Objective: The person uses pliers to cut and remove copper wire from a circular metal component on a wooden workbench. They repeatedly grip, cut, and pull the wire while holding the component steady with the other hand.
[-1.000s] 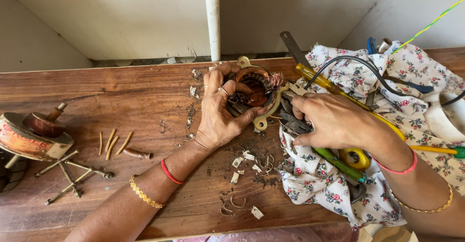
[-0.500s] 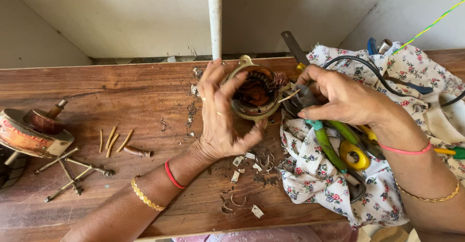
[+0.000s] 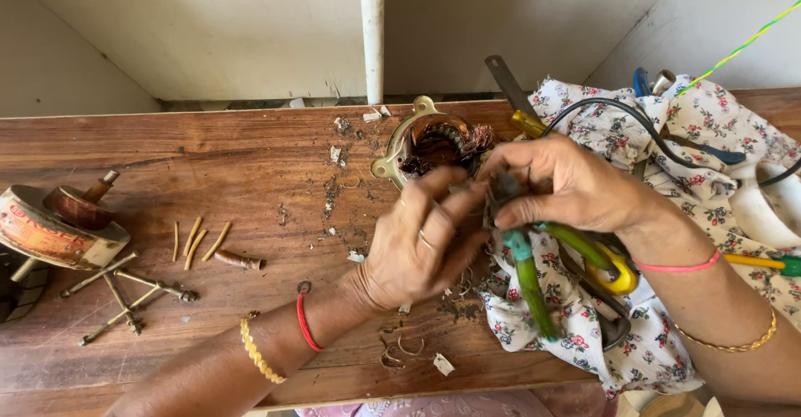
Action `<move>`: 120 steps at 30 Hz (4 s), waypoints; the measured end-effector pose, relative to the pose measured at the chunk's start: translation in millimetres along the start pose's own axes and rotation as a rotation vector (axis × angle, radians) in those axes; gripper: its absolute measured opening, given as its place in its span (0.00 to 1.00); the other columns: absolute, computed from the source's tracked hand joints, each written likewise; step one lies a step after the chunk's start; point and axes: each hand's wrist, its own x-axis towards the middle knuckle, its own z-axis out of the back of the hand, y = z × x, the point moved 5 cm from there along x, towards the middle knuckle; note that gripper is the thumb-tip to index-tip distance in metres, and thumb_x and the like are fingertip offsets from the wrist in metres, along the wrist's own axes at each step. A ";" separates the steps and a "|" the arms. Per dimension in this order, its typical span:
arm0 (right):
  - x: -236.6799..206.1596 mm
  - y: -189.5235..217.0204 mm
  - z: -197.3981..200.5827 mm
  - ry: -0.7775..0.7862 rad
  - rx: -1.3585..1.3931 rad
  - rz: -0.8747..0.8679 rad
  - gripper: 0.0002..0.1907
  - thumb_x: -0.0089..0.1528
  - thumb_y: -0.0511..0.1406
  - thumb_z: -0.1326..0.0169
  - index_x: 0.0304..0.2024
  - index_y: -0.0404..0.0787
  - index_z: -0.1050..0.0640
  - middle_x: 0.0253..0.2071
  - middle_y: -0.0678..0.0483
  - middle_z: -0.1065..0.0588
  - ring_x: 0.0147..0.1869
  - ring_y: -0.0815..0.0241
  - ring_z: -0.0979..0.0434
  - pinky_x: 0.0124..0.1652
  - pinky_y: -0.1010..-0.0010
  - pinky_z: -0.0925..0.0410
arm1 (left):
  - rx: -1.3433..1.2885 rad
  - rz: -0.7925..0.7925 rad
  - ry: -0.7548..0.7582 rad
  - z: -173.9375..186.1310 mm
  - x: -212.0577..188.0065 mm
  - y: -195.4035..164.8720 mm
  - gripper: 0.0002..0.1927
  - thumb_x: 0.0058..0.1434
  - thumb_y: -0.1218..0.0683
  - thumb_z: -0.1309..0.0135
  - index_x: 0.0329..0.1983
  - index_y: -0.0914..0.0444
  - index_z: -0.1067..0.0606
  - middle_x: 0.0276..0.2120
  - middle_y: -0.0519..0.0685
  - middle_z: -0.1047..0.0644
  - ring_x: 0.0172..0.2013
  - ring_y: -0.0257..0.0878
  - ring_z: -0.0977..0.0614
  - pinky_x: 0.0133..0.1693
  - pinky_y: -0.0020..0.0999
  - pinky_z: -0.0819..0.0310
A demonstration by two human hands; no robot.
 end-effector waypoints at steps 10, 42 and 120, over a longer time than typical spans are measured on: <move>-11.5 17.6 6.3 -0.142 0.351 0.433 0.15 0.63 0.35 0.33 0.47 0.35 0.23 0.35 0.47 0.19 0.36 0.58 0.18 0.40 0.67 0.24 | -0.364 0.167 0.173 -17.0 -15.0 12.5 0.33 0.64 0.53 0.35 0.63 0.69 0.39 0.52 0.61 0.25 0.47 0.52 0.15 0.48 0.42 0.16; -28.6 37.1 -78.3 -0.416 -1.111 -0.116 0.55 0.41 0.50 0.27 0.58 0.35 0.44 0.61 0.32 0.40 0.49 0.39 0.23 0.38 0.56 0.24 | -0.977 0.626 -0.044 -36.7 -24.9 21.7 0.20 0.77 0.60 0.51 0.68 0.68 0.42 0.43 0.51 0.23 0.35 0.36 0.20 0.31 0.31 0.22; -30.8 0.2 11.3 0.012 0.150 -0.611 0.14 0.51 0.29 0.45 0.37 0.24 0.18 0.34 0.37 0.14 0.32 0.57 0.16 0.30 0.69 0.25 | -0.206 0.397 -0.131 -7.6 6.0 77.2 0.12 0.50 0.64 0.31 0.34 0.63 0.22 0.58 0.50 0.29 0.60 0.46 0.30 0.64 0.41 0.32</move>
